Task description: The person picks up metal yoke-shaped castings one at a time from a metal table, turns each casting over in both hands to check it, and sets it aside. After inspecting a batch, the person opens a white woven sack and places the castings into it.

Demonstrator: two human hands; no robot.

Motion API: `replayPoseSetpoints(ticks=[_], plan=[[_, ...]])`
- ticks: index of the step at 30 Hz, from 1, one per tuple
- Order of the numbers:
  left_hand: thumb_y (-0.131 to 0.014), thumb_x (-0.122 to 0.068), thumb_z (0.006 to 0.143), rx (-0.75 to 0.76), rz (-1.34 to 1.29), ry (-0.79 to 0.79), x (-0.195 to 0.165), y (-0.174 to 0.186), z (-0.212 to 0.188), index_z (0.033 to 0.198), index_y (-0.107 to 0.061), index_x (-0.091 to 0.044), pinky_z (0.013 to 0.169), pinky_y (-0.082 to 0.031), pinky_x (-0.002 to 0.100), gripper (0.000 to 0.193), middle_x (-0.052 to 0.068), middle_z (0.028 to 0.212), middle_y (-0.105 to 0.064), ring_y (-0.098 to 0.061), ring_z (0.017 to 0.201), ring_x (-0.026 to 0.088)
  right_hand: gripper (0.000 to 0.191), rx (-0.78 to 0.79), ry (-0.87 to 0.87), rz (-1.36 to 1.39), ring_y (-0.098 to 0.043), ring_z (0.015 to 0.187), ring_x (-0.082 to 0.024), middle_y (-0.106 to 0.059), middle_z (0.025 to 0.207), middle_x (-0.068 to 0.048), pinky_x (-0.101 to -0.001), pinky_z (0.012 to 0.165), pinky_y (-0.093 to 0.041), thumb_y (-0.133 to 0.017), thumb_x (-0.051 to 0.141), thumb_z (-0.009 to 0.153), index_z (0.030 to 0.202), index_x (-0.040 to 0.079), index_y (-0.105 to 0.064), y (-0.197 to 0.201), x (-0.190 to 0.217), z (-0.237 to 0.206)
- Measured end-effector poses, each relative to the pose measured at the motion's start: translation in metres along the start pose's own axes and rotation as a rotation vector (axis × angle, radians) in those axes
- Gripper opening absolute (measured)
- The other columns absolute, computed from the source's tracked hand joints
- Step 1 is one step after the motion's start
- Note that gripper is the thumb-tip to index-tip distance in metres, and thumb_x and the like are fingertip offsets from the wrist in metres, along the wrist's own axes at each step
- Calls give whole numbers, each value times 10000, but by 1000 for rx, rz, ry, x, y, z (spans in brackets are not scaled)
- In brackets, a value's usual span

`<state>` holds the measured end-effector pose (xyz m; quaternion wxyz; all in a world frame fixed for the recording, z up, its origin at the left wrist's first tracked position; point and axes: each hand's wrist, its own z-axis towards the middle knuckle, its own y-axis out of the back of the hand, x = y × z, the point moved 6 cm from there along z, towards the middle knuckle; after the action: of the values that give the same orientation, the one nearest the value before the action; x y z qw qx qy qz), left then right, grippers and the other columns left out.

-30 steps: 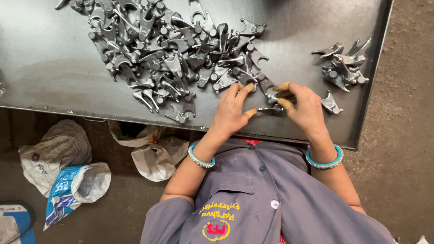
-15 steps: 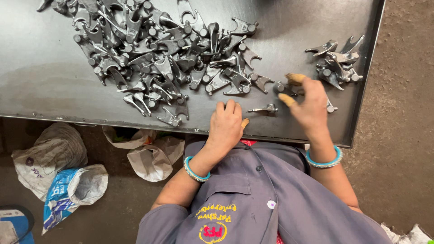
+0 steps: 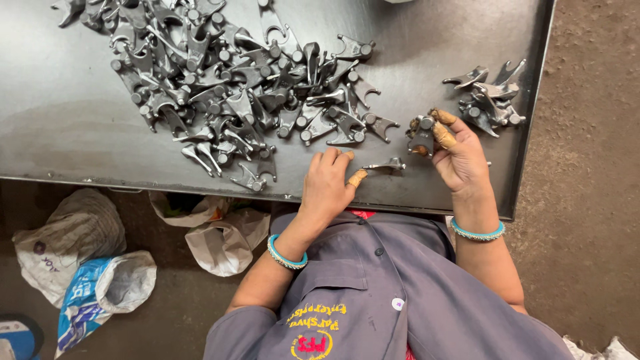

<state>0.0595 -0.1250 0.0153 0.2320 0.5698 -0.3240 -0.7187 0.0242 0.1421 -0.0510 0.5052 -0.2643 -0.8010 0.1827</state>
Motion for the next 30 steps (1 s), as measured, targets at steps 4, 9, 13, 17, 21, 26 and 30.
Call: replayPoseSetpoints(ticks=[4,9,13,17,21,26,30], plan=[[-822,-261,835,67,-407,166,1,-9,6,1143,-720,-42,772,-592,357,391,74,1043,-682,-717,914,236,288,-11,-53,-24,-722,1012,-216,-725,1145,-108,-424,821,-622,-620,69,1026,1308,10,-619,-9,-2,-4],[-681,-361,947,167,-1221,457,12,-48,11,1264,-689,-29,802,-628,335,459,72,1155,-737,-724,985,191,297,151,-11,-271,-717,979,-196,-736,1118,-114,-370,831,-600,-673,63,988,1276,-11,-660,-52,-5,-16],[-557,-495,1007,218,-1720,671,27,-74,5,1181,-690,-24,806,-658,376,520,79,1100,-732,-738,980,205,248,163,284,-825,-702,977,-181,-741,1112,-96,-331,873,-578,-772,40,949,1183,7,-698,-96,3,-17],[-572,-494,1052,144,-1715,778,47,-78,-8,1142,-699,5,746,-635,355,522,97,1066,-736,-727,937,206,394,151,727,-1427,-611,1052,-291,-721,1148,-112,-375,892,-541,-833,11,810,1181,50,-708,-142,22,-18],[-645,-314,1029,121,-1617,707,50,-66,-13,1208,-709,-12,686,-616,306,357,39,1037,-709,-692,876,125,465,134,763,-1654,-584,1024,-320,-678,1017,-118,-450,898,-496,-878,41,696,1120,36,-689,-156,7,-4],[-722,-80,927,-38,-1207,536,47,-34,-6,1298,-675,33,620,-600,262,391,4,940,-688,-669,765,73,392,82,648,-1401,-658,974,-263,-694,1039,-111,-359,864,-552,-852,-31,784,1125,60,-683,-123,3,8],[-761,-121,902,99,-1053,529,40,-29,-3,1362,-647,32,578,-598,261,498,15,854,-666,-663,708,68,416,223,262,-468,-685,1131,-216,-710,1208,-124,-321,992,-579,-781,-85,863,1224,35,-612,-76,5,12]])
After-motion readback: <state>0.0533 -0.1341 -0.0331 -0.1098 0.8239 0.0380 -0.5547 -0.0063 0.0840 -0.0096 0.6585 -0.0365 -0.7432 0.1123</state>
